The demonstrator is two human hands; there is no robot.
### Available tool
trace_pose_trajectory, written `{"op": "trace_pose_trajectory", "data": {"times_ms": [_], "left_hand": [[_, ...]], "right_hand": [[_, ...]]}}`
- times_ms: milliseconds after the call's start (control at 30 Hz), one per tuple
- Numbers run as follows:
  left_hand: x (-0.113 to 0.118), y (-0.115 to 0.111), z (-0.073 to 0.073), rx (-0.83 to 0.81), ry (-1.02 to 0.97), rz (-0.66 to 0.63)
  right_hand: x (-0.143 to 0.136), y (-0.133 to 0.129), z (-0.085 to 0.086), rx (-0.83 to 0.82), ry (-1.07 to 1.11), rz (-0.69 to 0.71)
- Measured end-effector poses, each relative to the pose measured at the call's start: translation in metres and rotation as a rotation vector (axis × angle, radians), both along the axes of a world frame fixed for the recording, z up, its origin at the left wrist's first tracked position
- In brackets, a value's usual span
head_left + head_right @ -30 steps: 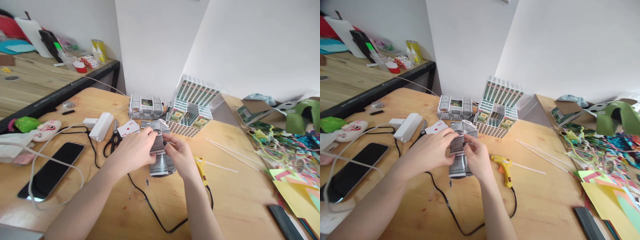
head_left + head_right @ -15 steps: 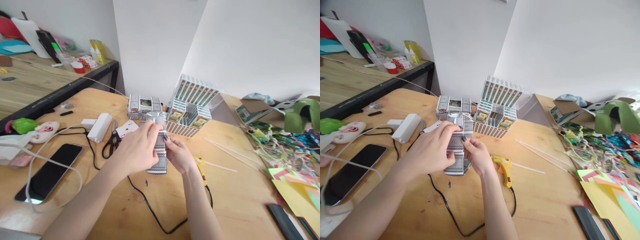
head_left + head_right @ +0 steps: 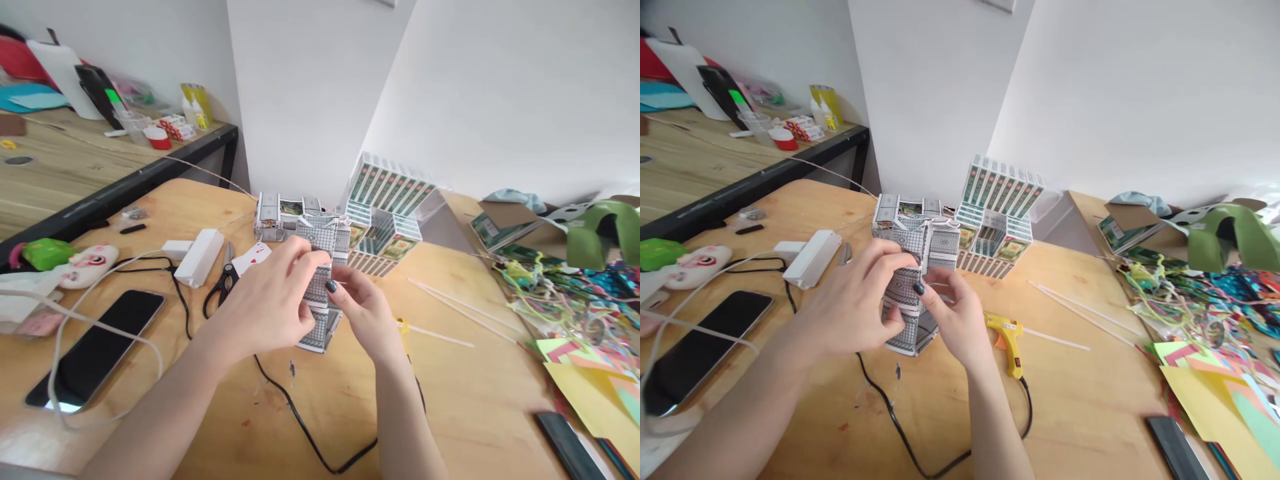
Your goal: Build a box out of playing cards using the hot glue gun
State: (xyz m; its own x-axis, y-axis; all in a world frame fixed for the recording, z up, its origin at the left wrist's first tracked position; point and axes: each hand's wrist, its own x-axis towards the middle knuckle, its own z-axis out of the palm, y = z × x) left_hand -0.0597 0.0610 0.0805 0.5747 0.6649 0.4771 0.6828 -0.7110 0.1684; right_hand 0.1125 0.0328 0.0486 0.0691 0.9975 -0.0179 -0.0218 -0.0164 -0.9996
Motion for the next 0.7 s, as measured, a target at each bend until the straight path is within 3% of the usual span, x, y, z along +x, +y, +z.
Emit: {"op": "trace_pose_trajectory", "data": {"times_ms": [133,233,300,400,467,533,700], "left_hand": [[-0.005,0.003,0.001,-0.051,-0.099,-0.058],[-0.007,0.004,0.002,-0.086,-0.196,-0.141],[-0.005,0.003,0.001,-0.104,-0.253,-0.201],[-0.001,0.001,-0.003,-0.134,-0.304,-0.277],[0.002,0.000,-0.006,-0.150,-0.296,-0.295],[0.004,-0.001,-0.008,-0.146,-0.261,-0.288],[0.011,0.002,-0.012,-0.068,-0.122,-0.189]], "right_hand": [[0.021,-0.003,0.006,0.135,-0.145,-0.361],[0.031,-0.004,0.010,0.204,-0.150,-0.538],[0.031,-0.006,0.013,0.202,-0.090,-0.471],[0.021,-0.011,0.019,0.089,0.049,-0.047],[0.012,-0.012,0.020,0.049,0.105,0.145],[0.006,-0.013,0.019,0.052,0.116,0.173],[0.001,-0.009,0.013,0.019,0.002,0.075]]}}
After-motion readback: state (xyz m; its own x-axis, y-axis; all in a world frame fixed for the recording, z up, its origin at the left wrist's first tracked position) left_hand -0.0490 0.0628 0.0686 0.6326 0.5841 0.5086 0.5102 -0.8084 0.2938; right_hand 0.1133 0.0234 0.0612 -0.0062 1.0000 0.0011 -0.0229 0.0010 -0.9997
